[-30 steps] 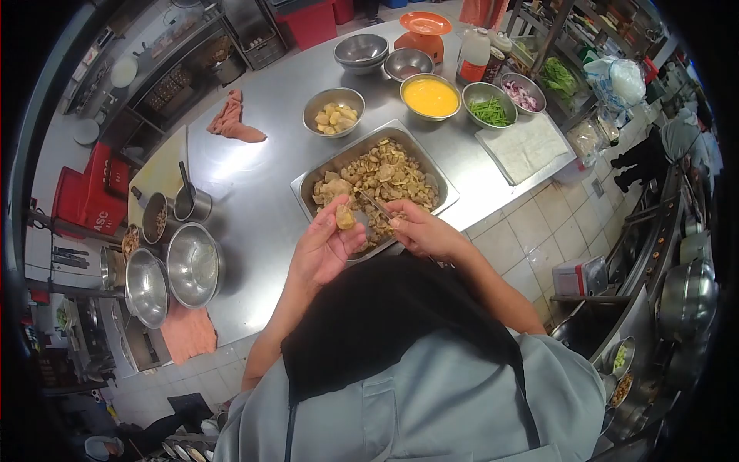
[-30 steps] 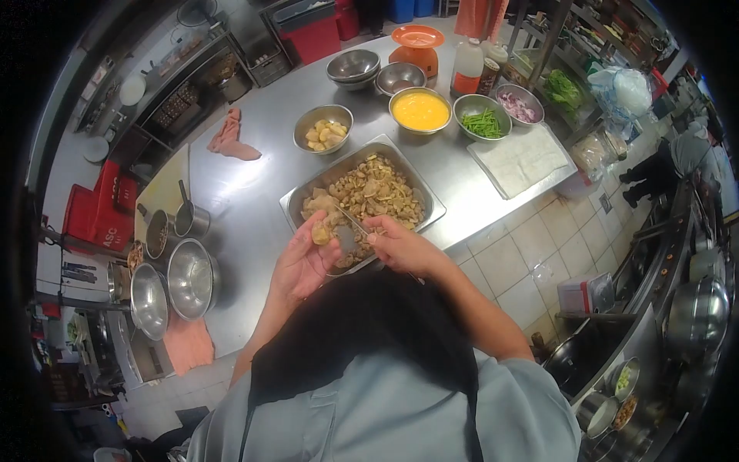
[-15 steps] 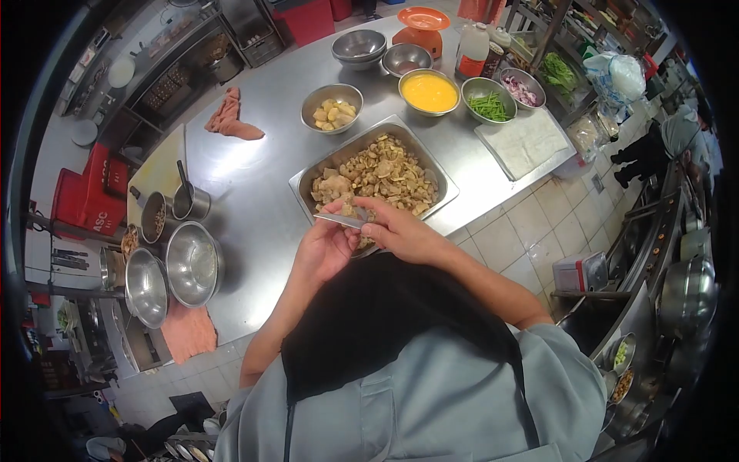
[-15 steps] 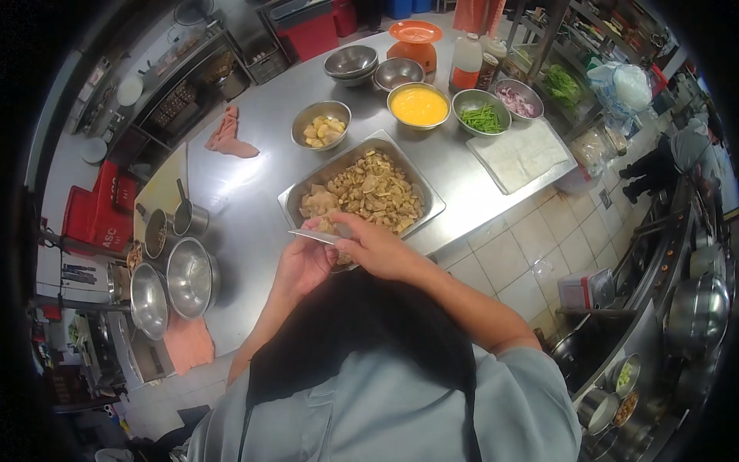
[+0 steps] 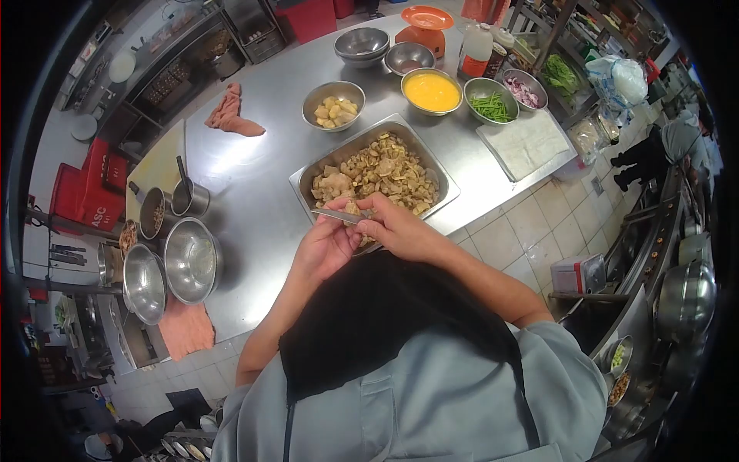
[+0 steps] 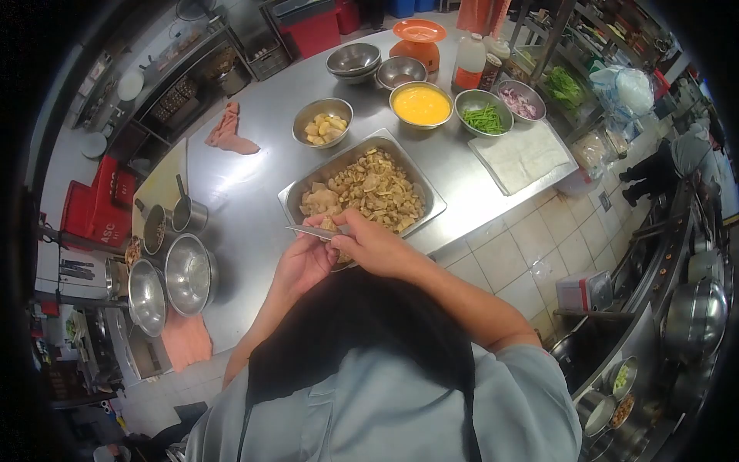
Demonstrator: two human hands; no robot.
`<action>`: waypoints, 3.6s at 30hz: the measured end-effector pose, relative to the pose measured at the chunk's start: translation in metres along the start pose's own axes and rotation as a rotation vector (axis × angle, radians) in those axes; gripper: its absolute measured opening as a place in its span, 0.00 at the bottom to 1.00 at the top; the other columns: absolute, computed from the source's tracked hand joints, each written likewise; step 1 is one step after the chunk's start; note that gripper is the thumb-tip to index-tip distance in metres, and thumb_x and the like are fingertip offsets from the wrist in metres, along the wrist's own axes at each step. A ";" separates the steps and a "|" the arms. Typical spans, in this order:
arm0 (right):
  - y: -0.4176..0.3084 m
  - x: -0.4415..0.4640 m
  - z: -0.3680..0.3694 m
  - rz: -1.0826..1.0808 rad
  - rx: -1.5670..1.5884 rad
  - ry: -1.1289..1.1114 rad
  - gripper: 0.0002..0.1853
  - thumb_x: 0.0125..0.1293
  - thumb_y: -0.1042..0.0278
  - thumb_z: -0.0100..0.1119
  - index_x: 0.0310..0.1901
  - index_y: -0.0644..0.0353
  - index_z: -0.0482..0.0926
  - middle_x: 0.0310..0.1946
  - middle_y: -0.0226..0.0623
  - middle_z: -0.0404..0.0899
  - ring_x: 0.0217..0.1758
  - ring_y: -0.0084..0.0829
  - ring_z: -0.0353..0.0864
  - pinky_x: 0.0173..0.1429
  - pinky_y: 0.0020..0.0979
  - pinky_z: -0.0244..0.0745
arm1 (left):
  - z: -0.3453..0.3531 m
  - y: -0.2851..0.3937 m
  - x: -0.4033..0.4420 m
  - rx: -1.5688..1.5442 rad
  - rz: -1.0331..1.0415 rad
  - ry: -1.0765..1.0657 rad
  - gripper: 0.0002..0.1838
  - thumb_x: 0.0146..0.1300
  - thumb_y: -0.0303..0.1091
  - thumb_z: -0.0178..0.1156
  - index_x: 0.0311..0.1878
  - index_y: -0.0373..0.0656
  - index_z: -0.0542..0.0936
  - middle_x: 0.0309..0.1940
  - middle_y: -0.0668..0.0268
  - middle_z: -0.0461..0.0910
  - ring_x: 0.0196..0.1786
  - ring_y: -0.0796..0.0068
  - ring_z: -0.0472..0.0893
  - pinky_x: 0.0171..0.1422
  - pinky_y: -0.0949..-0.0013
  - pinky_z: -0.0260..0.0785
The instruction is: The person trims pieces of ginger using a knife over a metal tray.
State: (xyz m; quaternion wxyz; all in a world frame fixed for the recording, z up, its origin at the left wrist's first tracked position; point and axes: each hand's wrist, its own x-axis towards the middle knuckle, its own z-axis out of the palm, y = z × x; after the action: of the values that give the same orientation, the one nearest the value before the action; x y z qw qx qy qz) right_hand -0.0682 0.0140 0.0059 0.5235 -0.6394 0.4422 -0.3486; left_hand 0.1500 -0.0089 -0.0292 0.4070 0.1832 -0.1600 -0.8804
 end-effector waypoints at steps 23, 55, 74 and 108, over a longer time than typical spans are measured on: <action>0.006 -0.007 -0.031 0.397 0.596 -0.062 0.21 0.84 0.58 0.50 0.72 0.55 0.69 0.28 0.24 0.71 0.29 0.18 0.68 0.32 0.23 0.66 | 0.026 0.003 -0.008 0.153 0.029 0.020 0.15 0.82 0.36 0.53 0.67 0.48 0.69 0.54 0.58 0.82 0.52 0.65 0.85 0.56 0.66 0.81; -0.005 -0.002 -0.033 0.082 0.344 -0.228 0.21 0.80 0.70 0.56 0.70 0.57 0.71 0.33 0.26 0.76 0.35 0.19 0.72 0.43 0.27 0.71 | 0.016 -0.005 0.000 0.273 0.051 0.000 0.17 0.79 0.36 0.55 0.65 0.42 0.74 0.48 0.59 0.84 0.44 0.67 0.83 0.48 0.67 0.75; 0.013 0.023 -0.125 0.324 0.550 -0.399 0.22 0.84 0.59 0.50 0.75 0.46 0.65 0.27 0.22 0.65 0.23 0.15 0.56 0.25 0.21 0.51 | 0.058 -0.046 0.036 0.163 0.277 0.294 0.23 0.78 0.31 0.58 0.73 0.47 0.71 0.54 0.60 0.82 0.48 0.69 0.81 0.51 0.68 0.73; 0.020 0.052 -0.135 0.100 0.187 -0.604 0.30 0.81 0.59 0.53 0.80 0.53 0.59 0.37 0.31 0.75 0.37 0.26 0.75 0.45 0.31 0.74 | 0.058 -0.068 0.041 0.265 0.511 0.395 0.23 0.76 0.30 0.62 0.71 0.42 0.71 0.59 0.57 0.81 0.49 0.72 0.82 0.54 0.68 0.74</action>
State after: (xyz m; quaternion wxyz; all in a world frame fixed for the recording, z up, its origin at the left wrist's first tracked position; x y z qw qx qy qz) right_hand -0.1758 -0.0839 0.0134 0.7041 -0.6406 0.2637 -0.1558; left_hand 0.0544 0.0095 -0.0156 0.6102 0.3552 -0.2316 -0.6692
